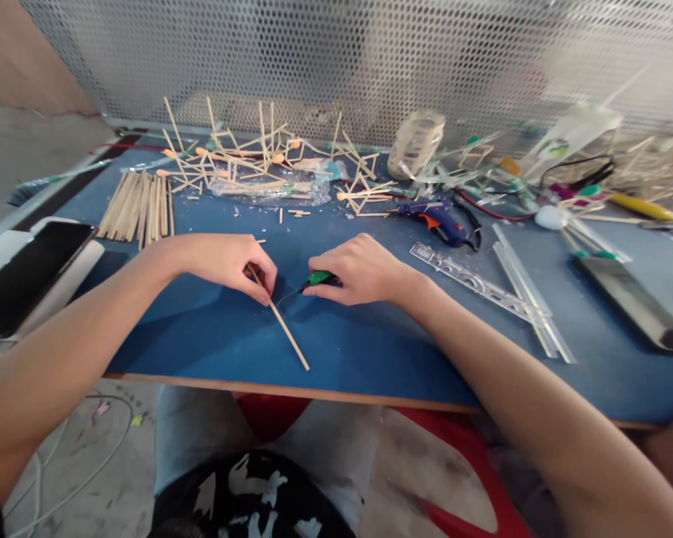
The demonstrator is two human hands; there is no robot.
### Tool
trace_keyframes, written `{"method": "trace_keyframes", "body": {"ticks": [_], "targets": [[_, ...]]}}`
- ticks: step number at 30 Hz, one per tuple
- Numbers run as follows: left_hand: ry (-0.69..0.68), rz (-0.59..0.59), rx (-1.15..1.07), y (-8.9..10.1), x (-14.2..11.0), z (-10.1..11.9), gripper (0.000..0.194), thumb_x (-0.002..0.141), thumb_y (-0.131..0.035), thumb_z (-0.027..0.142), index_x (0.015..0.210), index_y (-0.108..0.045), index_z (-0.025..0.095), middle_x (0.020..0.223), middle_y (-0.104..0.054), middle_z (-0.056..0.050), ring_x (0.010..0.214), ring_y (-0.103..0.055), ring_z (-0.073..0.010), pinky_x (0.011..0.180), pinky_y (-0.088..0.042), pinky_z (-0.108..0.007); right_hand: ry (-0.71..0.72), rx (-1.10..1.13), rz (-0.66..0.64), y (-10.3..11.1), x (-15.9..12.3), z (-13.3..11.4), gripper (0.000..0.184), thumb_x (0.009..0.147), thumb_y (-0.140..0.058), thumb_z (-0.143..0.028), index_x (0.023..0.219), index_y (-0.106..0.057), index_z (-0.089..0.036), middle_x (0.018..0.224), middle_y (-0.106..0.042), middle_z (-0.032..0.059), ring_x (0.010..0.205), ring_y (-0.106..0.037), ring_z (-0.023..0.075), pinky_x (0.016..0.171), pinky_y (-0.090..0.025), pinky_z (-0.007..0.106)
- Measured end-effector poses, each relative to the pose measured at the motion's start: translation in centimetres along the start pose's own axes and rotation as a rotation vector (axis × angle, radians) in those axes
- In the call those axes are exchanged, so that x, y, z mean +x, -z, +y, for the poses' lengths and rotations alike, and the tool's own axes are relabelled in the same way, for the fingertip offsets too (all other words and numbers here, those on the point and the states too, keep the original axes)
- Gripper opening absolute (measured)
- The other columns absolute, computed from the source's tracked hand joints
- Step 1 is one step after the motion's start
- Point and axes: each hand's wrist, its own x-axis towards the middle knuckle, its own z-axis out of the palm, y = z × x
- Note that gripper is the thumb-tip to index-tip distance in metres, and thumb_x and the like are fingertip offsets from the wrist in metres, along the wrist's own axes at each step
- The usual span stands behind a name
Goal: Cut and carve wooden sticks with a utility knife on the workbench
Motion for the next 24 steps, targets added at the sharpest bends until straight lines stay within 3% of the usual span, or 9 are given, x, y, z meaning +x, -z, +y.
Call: {"method": "trace_keyframes", "body": {"ticks": [24], "targets": [[-0.012,0.005,-0.023,-0.43,0.17,-0.72,0.017,0.081,-0.071,0.047,0.082,-0.077,0.031,0.085,-0.077,0.003,0.074,-0.069,-0.0163,0.065,-0.048,-0.026,0.011,-0.065,-0.021,-0.01,-0.46,-0.60,0.044,0.100,-0.045,-0.058,0.082,-0.063,-0.022,0.071,-0.068,0.0028,0.062,-0.057,0.0159,0.058,-0.019,0.031]]}}
